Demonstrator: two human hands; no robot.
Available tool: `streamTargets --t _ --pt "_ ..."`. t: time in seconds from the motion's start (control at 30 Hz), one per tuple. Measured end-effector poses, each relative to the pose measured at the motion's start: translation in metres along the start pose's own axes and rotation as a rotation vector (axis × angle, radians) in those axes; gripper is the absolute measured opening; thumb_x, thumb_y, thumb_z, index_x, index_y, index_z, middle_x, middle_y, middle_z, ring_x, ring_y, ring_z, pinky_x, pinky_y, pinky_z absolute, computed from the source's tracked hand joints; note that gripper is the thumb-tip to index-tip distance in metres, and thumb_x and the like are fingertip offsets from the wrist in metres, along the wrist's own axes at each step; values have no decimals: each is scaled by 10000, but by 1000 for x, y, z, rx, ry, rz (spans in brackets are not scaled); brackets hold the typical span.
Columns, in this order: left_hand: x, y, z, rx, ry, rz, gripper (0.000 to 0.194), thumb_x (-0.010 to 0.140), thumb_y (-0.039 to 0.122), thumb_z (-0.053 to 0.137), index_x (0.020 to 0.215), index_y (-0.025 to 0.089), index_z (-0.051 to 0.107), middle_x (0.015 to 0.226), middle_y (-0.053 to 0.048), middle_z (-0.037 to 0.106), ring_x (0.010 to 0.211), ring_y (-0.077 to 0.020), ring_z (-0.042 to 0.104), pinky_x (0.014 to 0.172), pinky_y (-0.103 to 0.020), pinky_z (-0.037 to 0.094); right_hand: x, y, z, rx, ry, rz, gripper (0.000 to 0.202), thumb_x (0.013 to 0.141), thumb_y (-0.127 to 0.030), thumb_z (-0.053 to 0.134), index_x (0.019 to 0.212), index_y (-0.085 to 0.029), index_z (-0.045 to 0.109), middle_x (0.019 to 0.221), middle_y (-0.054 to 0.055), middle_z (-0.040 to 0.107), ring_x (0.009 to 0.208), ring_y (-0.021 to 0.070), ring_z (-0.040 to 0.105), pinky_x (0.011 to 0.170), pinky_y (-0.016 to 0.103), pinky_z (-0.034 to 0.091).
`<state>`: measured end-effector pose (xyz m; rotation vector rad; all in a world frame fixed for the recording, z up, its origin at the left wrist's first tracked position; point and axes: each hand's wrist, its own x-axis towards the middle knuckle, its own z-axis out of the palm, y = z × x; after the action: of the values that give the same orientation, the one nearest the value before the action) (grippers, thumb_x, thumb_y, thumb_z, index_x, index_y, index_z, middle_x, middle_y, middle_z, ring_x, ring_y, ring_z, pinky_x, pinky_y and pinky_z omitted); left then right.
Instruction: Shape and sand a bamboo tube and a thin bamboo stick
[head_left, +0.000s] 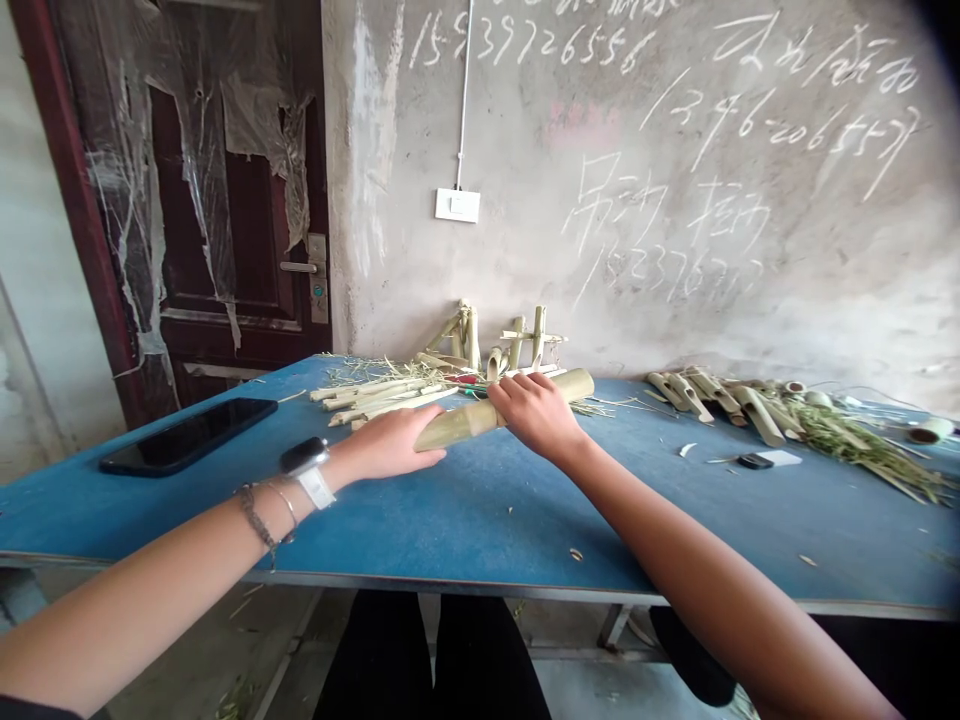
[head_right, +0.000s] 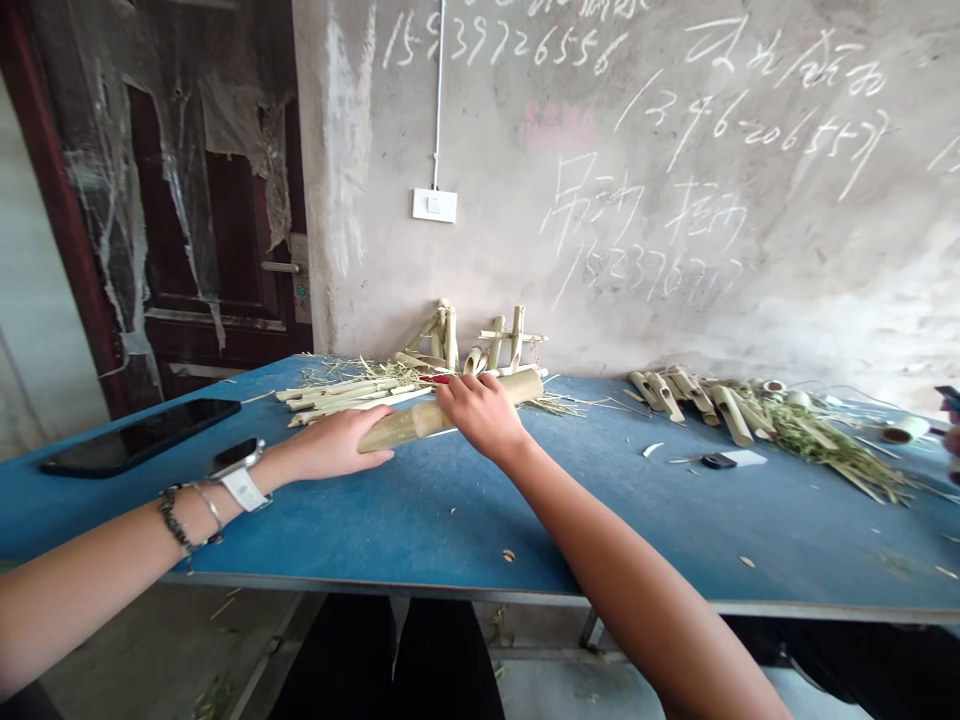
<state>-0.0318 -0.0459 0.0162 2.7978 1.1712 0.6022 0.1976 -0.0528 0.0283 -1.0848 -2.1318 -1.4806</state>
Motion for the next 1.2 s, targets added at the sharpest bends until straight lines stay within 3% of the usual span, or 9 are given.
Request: streamTargets --t 0.17,0.4,0.53,0.67,0.7,0.9,1.0,1.13,1.2 --pt "3 -9 -2 -647 -460 -18 409 802 433 458 1106 163 406 876 -42 622 595 -129 570 554 -253 451 3 -3 -7 -28 56 -42 195 888 -106 360 843 -172 538 740 25 579 689 149 462 664 301 247" --pt "0 2 9 196 114 12 423 782 393 503 1145 180 461 961 -97 610 815 -268 587 672 -356 439 2 1 -8 68 -187 13 113 799 -95 452 811 -168 537 705 21 594 652 151 506 599 291 249" --pt "2 -3 5 -70 -32 0 437 766 429 512 1126 187 467 1003 -84 612 854 -238 591 722 -340 450 0 -2 -2 80 -179 5 113 806 -95 449 814 -173 530 745 17 601 680 151 516 616 290 258" --pt "4 -12 2 -466 -446 5 356 820 447 417 1049 180 466 852 -36 649 649 -147 610 576 -252 476 1 -4 -3 29 -68 -41 168 874 -123 372 843 -175 530 773 32 598 725 160 505 664 299 266" --pt "3 -12 2 -447 -439 12 351 827 444 408 1058 183 458 843 -32 647 637 -144 608 559 -247 472 1 -4 -4 25 -66 -31 172 876 -124 368 849 -174 530 777 36 600 732 162 506 667 300 268" --pt "1 -2 8 218 129 40 406 794 322 504 1171 186 442 1045 -106 586 914 -279 567 729 -358 428 1 -3 -7 110 -309 110 82 772 -136 489 834 -177 522 740 22 617 642 151 534 560 281 247" --pt "2 -4 5 130 74 43 425 774 368 529 1158 200 453 1022 -78 602 887 -259 579 729 -327 429 0 -5 -4 123 -302 107 83 782 -130 478 835 -181 518 757 21 619 661 149 536 573 279 253" --pt "4 -12 1 -363 -348 -6 374 812 423 457 1102 188 458 897 -47 638 743 -192 610 637 -264 458 1 -8 -4 48 -134 -7 143 857 -117 395 854 -173 526 798 42 608 737 165 518 652 298 274" --pt "4 -12 1 -374 -354 -17 361 812 400 462 1106 191 452 890 -45 635 722 -186 607 623 -261 458 2 -8 -6 12 -91 -10 165 869 -112 374 873 -169 530 807 52 607 746 170 510 667 305 273"
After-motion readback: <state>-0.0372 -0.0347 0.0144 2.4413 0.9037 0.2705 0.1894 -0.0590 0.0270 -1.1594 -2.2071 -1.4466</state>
